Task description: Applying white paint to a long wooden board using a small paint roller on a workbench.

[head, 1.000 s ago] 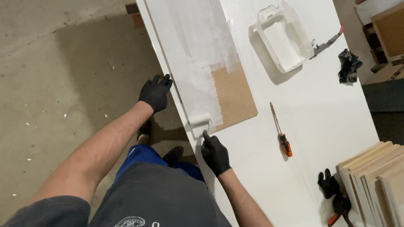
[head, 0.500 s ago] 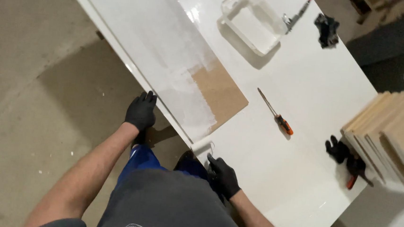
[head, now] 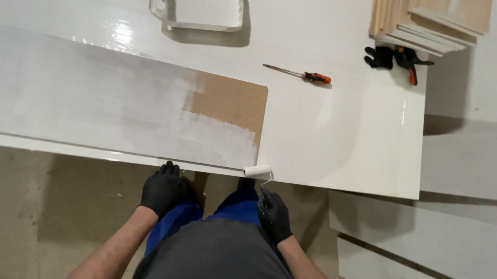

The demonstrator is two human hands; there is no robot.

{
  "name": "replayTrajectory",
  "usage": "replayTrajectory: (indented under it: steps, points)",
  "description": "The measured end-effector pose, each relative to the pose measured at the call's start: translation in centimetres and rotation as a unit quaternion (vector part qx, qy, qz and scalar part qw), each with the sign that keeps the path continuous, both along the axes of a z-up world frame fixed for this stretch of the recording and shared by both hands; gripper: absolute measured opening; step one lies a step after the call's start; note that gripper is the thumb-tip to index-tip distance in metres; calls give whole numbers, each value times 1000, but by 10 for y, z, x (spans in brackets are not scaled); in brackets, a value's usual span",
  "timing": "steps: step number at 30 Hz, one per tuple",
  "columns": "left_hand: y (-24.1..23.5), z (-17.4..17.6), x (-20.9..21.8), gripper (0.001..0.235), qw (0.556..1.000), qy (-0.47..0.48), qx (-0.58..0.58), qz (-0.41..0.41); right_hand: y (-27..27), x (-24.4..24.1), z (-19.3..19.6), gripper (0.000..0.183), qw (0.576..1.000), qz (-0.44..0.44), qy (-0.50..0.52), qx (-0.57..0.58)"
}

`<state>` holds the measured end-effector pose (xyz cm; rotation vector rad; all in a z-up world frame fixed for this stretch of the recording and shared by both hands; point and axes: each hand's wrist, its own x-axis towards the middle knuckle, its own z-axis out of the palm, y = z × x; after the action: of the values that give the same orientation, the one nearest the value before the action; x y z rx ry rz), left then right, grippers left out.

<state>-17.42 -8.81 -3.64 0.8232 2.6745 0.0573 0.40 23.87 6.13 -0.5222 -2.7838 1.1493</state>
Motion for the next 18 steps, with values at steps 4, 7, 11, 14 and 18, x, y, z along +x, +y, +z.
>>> replayTrajectory:
  steps: [4,7,11,14,18]
  points:
    - [1,10,-13,79,994,-59,-89,-33,-14,-39,-35,52,999,-44,-17,15]
    - [-3,2,-21,80,994,-83,-55,-44,10,-85,-106,59,997,-62,3,42]
    - [-2,10,-27,85,989,-126,-66,-33,-31,-34,-79,59,995,-75,-38,48]
    - [7,85,-30,89,980,-183,-77,-34,-44,-17,-69,54,995,-76,-70,13]
    - [4,51,-29,88,983,-163,-79,-28,-5,-123,-86,49,989,-107,-88,49]
